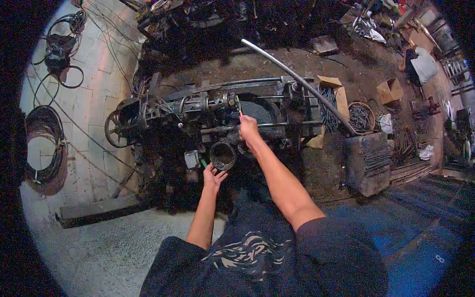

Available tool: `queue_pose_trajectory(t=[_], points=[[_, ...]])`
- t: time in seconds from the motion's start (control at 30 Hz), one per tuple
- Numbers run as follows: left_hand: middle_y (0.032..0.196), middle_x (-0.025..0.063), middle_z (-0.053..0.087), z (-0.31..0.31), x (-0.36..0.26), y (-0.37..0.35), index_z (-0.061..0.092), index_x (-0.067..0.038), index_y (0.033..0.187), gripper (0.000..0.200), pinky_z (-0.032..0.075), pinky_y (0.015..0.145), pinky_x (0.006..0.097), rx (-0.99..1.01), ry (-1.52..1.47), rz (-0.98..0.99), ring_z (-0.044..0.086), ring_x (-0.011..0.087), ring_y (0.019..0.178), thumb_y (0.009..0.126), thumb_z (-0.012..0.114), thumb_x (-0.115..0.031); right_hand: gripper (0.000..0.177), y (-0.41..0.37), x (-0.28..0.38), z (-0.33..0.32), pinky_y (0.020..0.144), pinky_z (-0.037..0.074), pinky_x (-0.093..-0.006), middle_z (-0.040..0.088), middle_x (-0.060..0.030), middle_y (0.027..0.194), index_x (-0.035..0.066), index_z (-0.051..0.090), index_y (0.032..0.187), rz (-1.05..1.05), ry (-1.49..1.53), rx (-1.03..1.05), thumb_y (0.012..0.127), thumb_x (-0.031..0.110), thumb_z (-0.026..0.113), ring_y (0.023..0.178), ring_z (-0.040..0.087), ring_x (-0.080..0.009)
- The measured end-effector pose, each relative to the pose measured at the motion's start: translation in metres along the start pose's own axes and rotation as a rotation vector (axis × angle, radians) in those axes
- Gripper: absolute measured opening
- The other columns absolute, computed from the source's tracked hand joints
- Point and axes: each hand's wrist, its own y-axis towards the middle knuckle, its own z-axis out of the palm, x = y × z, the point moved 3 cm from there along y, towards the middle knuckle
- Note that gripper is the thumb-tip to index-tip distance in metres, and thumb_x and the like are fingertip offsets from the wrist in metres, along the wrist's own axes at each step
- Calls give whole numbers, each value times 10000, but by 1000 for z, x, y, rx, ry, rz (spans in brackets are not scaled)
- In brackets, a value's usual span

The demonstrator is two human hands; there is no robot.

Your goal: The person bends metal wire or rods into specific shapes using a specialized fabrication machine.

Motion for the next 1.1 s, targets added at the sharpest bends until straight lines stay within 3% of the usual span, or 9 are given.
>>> queue_pose_trajectory(t=[0.27, 0.3, 0.43, 0.47, 0.6, 0.87, 0.93, 1.0, 1.1], points=[[1487, 173, 189, 5, -5, -7, 210, -56, 1447, 658, 484, 907, 514, -31, 28, -31, 436, 471, 1216, 939, 492, -366, 327, 39, -10, -5, 442, 333, -333, 456, -13, 517, 39, 576, 690, -126, -88, 59, 946, 226, 495, 469, 456, -132], [1106, 111, 379, 3, -4, -4, 381, -76, 1290, 529, 453, 927, 580, -29, 10, 24, 470, 500, 1131, 894, 556, -378, 309, 45, -5, -4, 398, 305, -322, 434, 0, 509, 71, 566, 704, -182, -227, -11, 949, 240, 481, 420, 416, -130], [1161, 129, 374, -1, -5, 5, 352, -67, 1337, 569, 451, 929, 568, -14, -1, -21, 463, 501, 1139, 897, 545, -373, 327, 15, -28, -8, 573, 408, -395, 579, -132, 611, 0, 648, 802, -245, -493, -143, 942, 254, 497, 573, 550, -230], [1161, 129, 374, 2, -6, 5, 352, -67, 1337, 569, 451, 929, 568, -8, -3, -17, 463, 501, 1139, 897, 545, -373, 315, 43, -59, -17, 523, 386, -387, 581, -106, 618, 1, 635, 767, -571, -463, -279, 931, 229, 492, 528, 527, -227], [1392, 177, 274, 2, -6, -3, 248, -59, 1415, 652, 476, 892, 517, -13, 50, -23, 456, 468, 1167, 914, 513, -383, 222, 33, 11, 13, 388, 292, -343, 425, 9, 562, 91, 563, 728, 60, 127, 49, 905, 221, 535, 432, 391, -115], [1373, 167, 337, 9, -9, -7, 314, -72, 1382, 588, 480, 886, 516, -53, 41, -16, 469, 458, 1147, 917, 500, -380, 281, 48, -17, -4, 347, 261, -314, 419, 14, 501, 59, 613, 791, -537, -446, -97, 961, 254, 503, 358, 366, -108], [1291, 174, 296, 7, -11, -6, 275, -45, 1396, 652, 440, 936, 569, 52, 47, 4, 394, 530, 1203, 901, 527, -386, 288, 40, 0, -1, 376, 289, -311, 431, 14, 517, 44, 623, 818, -385, -480, -128, 966, 259, 502, 396, 372, -88], [1311, 179, 288, 4, -10, -7, 272, -45, 1398, 657, 441, 933, 571, 23, 44, -3, 399, 528, 1200, 900, 526, -390, 341, 35, -12, -5, 580, 415, -407, 580, -184, 648, -15, 614, 837, -327, -515, -130, 961, 263, 461, 568, 523, -228], [1354, 188, 264, 5, -6, 0, 260, -40, 1406, 677, 440, 932, 575, -10, 41, 6, 408, 526, 1194, 896, 530, -393, 310, 21, -37, -8, 601, 422, -383, 589, -156, 647, -12, 636, 900, -287, -448, -192, 950, 254, 485, 599, 519, -179]])
